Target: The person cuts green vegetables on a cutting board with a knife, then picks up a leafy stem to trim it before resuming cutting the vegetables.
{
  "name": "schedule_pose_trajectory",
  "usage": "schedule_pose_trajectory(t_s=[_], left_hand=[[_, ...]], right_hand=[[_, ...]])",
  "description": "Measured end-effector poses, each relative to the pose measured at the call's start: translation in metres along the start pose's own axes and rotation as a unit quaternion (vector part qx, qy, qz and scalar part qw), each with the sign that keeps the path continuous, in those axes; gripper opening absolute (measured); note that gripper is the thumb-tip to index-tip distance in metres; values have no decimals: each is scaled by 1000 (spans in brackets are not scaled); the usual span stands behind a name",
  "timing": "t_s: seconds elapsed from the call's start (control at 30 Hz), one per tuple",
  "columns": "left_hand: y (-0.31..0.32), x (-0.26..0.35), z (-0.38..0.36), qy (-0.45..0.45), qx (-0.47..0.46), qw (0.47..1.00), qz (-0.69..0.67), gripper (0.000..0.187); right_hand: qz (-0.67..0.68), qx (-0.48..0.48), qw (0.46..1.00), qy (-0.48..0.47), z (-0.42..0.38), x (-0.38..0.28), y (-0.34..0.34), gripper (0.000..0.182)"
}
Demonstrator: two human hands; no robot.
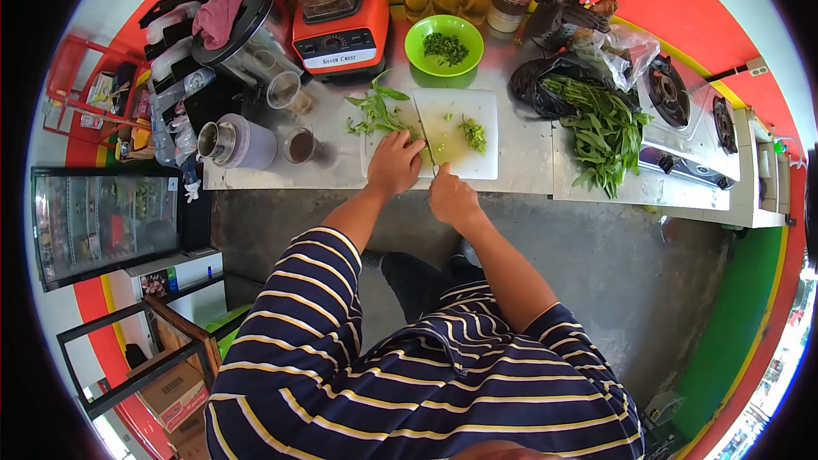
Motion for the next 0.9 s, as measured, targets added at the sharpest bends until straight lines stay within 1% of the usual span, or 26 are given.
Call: schedule_pose_trajectory(t_s=[0.03,0.1,0.2,0.23,0.3,0.33,0.4,0.47,0.6,0.73,0.8,0.9], left_hand=[[-1,2,0,0,-2,1000,-1,22],[-4,4,2,2,26,1000,-6,19],[1,0,2,-5,4,1000,13,17],[2,0,2,1,1,1000,14,17],[3,0,1,-16,8,1000,4,13],[3,1,1,-12,6,1000,3,13],[4,0,1,-51,-6,999,-6,12],[4,0,-1,-48,0,999,-10,12],[1,1,0,-42,13,999,-11,12],[3,0,-2,-39,6,999,-19,12],[1,2,-1,-25,49,997,-51,10],[-1,4,-2,-14,53,997,-55,8]], right_hand=[[7,3,1000,2,-3,0,4,33],[14,6,1000,4,-3,0,8,32],[18,-1,1000,5,4,0,11,35],[29,5,1000,6,4,3,10,37],[43,15,999,11,3,12,8,39],[46,18,998,32,-1,20,7,40],[51,23,997,56,-5,32,0,42],[33,34,996,70,-7,40,-15,43],[46,66,993,85,-3,53,-16,37],[75,74,993,59,-13,43,-14,34],[75,66,995,24,-16,34,-13,33],[75,75,994,4,-17,25,-4,32]])
Point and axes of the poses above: each hand's wrist, its own z-axis towards the middle knuckle, its own y-axis out of the palm, x = y × z, the point moved 2 cm from there along z, towards the middle knuckle, and after that the axes turned 11 degrees about x, right-handed, at the moved point
